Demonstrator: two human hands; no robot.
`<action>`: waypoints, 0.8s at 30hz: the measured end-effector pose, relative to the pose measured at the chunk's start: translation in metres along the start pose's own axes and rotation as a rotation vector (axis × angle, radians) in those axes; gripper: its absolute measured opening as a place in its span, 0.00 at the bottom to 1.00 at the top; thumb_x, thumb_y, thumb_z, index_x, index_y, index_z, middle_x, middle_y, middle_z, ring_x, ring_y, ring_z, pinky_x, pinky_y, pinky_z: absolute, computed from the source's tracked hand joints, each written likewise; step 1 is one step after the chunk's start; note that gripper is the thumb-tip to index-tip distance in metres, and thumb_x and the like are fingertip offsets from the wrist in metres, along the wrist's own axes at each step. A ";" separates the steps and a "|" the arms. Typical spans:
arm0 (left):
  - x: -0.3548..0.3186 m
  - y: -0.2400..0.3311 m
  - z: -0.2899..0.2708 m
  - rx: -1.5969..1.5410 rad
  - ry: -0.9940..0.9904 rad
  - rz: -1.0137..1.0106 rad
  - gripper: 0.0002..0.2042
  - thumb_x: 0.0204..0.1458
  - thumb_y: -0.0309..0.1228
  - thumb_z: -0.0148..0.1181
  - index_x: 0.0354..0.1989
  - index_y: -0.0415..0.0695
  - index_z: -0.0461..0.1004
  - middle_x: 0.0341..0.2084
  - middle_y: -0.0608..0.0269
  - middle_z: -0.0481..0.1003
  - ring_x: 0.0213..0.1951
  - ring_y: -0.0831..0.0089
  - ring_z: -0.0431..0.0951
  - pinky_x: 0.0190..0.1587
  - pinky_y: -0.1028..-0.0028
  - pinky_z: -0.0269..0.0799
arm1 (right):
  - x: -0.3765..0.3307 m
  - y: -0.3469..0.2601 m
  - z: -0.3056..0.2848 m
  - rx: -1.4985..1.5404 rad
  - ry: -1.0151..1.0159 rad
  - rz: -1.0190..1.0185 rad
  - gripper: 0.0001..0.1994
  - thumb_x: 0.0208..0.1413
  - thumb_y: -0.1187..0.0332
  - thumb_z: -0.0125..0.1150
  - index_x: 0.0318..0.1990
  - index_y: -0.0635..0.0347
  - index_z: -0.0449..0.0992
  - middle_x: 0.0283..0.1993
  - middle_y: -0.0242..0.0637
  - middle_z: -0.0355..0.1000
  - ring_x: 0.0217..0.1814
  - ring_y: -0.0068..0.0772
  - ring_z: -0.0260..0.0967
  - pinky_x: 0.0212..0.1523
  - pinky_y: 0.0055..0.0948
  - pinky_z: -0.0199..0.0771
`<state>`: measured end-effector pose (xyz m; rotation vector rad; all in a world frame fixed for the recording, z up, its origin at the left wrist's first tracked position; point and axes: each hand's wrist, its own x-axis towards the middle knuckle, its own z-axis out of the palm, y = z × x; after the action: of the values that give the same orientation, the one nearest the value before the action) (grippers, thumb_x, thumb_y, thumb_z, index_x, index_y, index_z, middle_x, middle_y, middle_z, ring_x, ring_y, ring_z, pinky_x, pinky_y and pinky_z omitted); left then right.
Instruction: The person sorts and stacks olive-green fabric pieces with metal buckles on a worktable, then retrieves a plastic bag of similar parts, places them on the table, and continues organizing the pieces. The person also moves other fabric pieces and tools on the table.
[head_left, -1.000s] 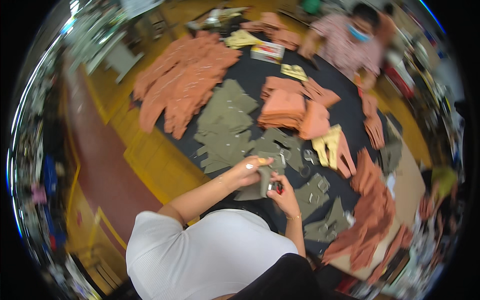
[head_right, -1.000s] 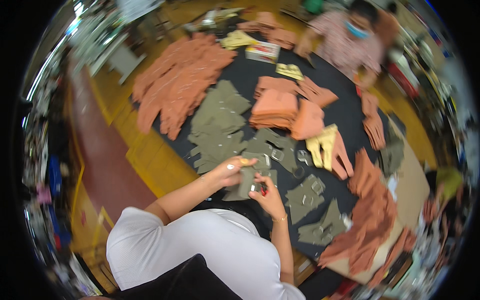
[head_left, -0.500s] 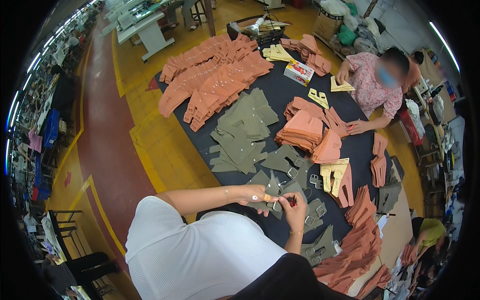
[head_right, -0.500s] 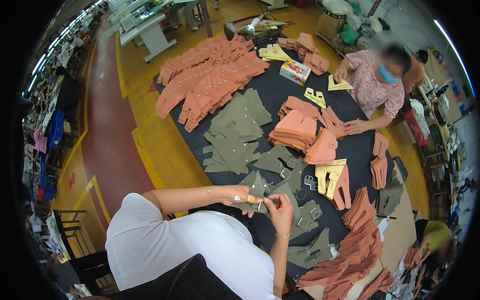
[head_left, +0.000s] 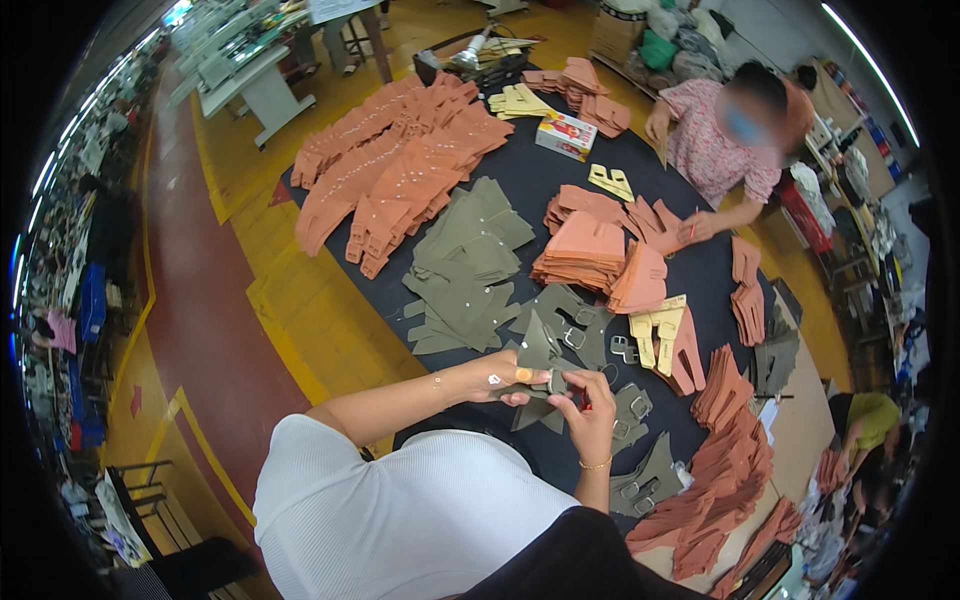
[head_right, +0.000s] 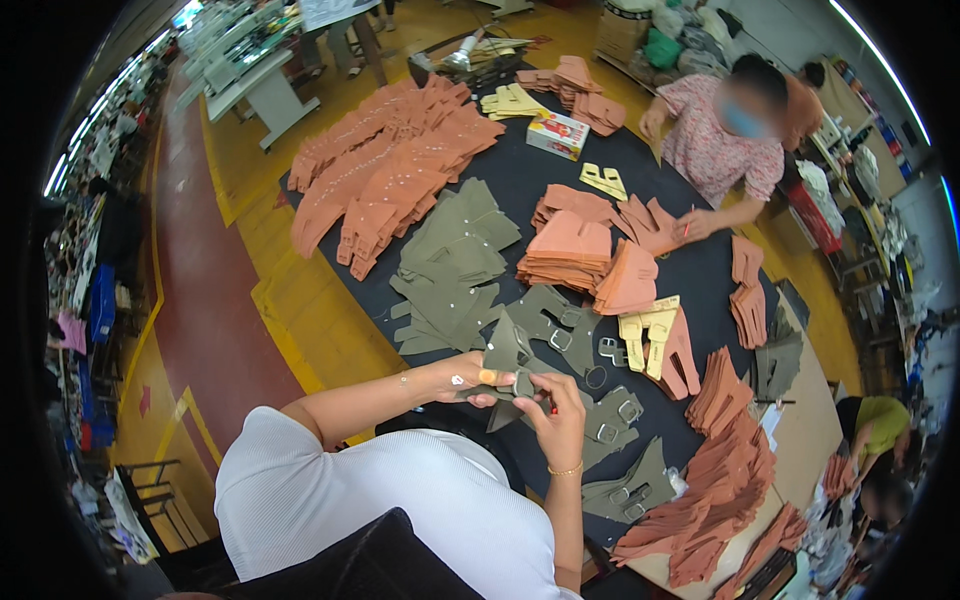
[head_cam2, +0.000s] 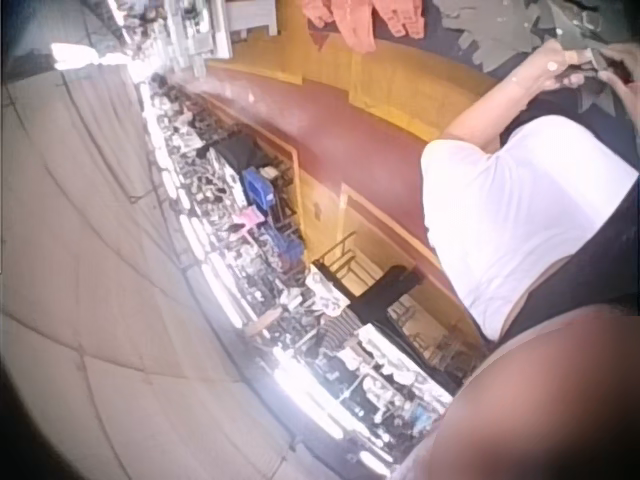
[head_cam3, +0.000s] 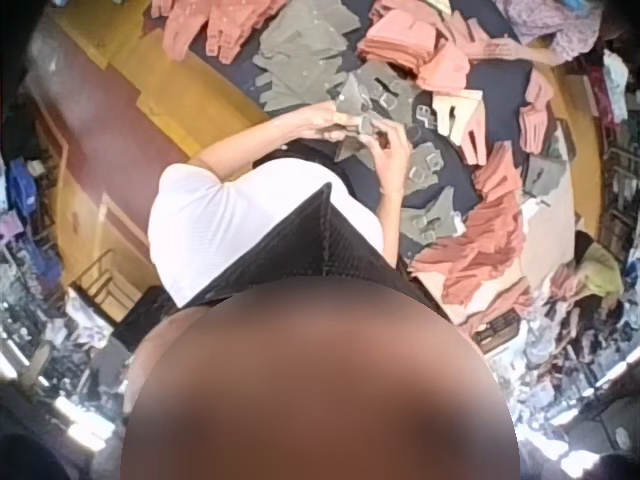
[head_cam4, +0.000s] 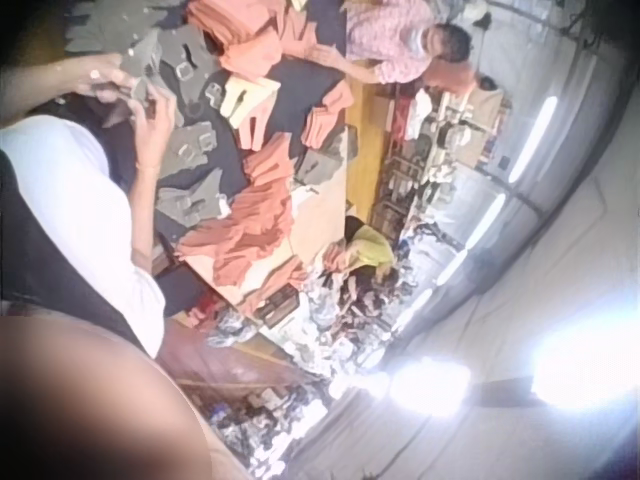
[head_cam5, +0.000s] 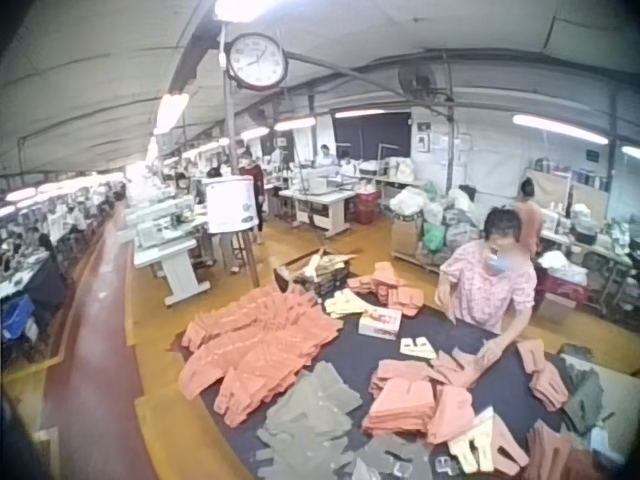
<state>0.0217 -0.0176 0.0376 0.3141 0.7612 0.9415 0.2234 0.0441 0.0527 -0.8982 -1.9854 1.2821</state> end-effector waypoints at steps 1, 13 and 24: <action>-0.001 0.001 0.000 0.001 0.014 0.005 0.12 0.56 0.35 0.64 0.40 0.40 0.72 0.24 0.71 0.67 0.17 0.83 0.61 0.17 0.82 0.55 | 0.001 0.000 0.001 0.012 -0.002 -0.004 0.22 0.39 0.73 0.76 0.45 0.62 0.77 0.45 0.37 0.71 0.33 0.24 0.69 0.34 0.24 0.70; -0.005 -0.005 -0.003 0.092 0.072 -0.121 0.15 0.52 0.36 0.68 0.41 0.42 0.72 0.28 0.72 0.69 0.19 0.86 0.60 0.16 0.84 0.53 | 0.006 -0.009 -0.011 0.043 -0.296 0.148 0.22 0.37 0.64 0.80 0.32 0.60 0.68 0.33 0.29 0.62 0.24 0.18 0.62 0.26 0.21 0.65; 0.000 0.018 0.017 -0.026 -0.068 -0.017 0.18 0.56 0.35 0.63 0.48 0.37 0.68 0.35 0.61 0.73 0.20 0.85 0.60 0.17 0.87 0.53 | -0.005 -0.006 -0.013 0.723 0.089 0.357 0.12 0.51 0.74 0.67 0.42 0.60 0.71 0.31 0.32 0.71 0.25 0.17 0.68 0.24 0.15 0.67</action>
<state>0.0231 -0.0059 0.0599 0.3152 0.6878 0.9198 0.2347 0.0450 0.0622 -0.9242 -1.1579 1.9355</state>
